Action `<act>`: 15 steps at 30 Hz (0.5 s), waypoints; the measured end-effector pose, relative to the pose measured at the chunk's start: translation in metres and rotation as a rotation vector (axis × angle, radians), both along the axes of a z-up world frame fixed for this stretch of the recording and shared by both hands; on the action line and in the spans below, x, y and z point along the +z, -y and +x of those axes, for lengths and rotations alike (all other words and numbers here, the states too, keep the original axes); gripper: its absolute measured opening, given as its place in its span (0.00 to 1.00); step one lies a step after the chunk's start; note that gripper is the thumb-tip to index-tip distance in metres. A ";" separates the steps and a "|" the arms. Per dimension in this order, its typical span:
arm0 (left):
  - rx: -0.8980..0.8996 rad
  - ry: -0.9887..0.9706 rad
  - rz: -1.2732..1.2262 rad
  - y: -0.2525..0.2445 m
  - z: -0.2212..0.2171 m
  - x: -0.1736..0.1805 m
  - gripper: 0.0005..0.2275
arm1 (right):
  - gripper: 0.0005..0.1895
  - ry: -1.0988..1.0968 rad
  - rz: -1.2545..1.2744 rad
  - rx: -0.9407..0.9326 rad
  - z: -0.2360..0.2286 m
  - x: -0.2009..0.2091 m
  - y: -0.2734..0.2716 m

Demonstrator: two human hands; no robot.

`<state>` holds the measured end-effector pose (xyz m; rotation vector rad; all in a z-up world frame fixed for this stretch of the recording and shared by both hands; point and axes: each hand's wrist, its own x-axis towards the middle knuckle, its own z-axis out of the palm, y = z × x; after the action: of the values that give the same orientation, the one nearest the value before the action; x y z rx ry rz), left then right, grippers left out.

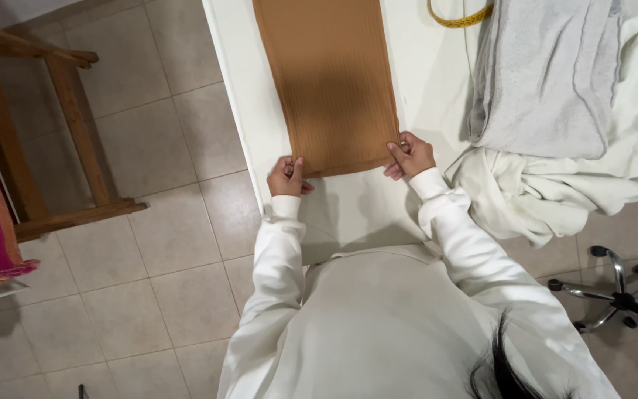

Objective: Folding brown pants and a grey sweatshirt on a workshop table.

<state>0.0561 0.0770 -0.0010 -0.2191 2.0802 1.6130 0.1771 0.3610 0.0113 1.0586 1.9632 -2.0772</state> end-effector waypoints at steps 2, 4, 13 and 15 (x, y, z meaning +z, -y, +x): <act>0.020 0.009 -0.006 -0.001 0.002 0.005 0.09 | 0.12 0.002 -0.026 -0.004 0.002 -0.002 0.000; 0.029 0.010 -0.013 -0.003 -0.001 0.002 0.09 | 0.11 -0.003 -0.016 -0.018 0.001 -0.004 0.001; 0.026 0.003 0.013 0.003 0.004 -0.011 0.09 | 0.10 -0.018 -0.058 -0.062 0.012 -0.012 0.000; 0.030 0.014 0.030 0.007 0.009 -0.012 0.09 | 0.10 -0.019 -0.084 -0.093 0.018 -0.009 0.001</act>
<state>0.0651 0.0700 -0.0135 -0.2523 2.0495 1.6547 0.1948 0.3602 0.0020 1.1381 1.8502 -2.2039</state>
